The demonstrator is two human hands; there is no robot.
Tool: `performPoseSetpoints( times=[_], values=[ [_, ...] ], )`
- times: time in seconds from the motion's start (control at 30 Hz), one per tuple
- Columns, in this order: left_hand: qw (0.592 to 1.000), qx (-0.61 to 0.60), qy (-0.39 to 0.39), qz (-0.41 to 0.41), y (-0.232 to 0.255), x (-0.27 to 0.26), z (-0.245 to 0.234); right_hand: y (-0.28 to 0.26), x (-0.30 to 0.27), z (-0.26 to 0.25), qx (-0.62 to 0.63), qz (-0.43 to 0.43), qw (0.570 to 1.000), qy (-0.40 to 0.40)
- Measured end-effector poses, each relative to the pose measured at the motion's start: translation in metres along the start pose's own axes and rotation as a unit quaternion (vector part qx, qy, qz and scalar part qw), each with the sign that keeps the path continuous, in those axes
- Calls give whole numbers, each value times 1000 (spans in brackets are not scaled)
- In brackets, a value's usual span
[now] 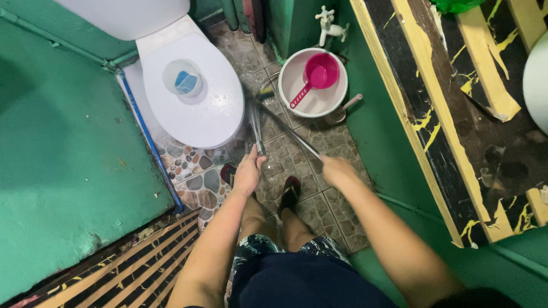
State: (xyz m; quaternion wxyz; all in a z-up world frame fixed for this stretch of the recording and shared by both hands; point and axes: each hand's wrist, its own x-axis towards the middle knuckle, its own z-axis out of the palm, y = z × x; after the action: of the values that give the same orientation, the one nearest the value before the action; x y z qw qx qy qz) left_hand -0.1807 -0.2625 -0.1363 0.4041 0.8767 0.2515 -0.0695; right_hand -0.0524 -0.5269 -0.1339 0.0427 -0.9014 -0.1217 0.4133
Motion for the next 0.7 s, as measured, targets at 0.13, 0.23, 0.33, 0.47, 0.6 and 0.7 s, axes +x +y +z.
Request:
performPoseSetpoints(
  times=[0.13,0.23,0.33,0.47,0.6,0.7],
  values=[
    [1000,14,17,11,15,4,-6,-33,37,5,58,8,998,26],
    [999,9,28,19,22,2,-15,-46,20,-15,45,12,998,36],
    [1000,-15,21,-2,29,4,-26,-41,-27,-43,0,-8,999,39],
    [997,-76,15,6,25,3,-35,-25,-90,-68,-38,-1,999,11],
    [983,-180,9,-44,18,-3,-37,-30,-102,-75,-49,-17,999,9],
    [980,-198,5,-33,16,-6,-38,-50,-70,-81,-69,-48,996,6]
  ],
)
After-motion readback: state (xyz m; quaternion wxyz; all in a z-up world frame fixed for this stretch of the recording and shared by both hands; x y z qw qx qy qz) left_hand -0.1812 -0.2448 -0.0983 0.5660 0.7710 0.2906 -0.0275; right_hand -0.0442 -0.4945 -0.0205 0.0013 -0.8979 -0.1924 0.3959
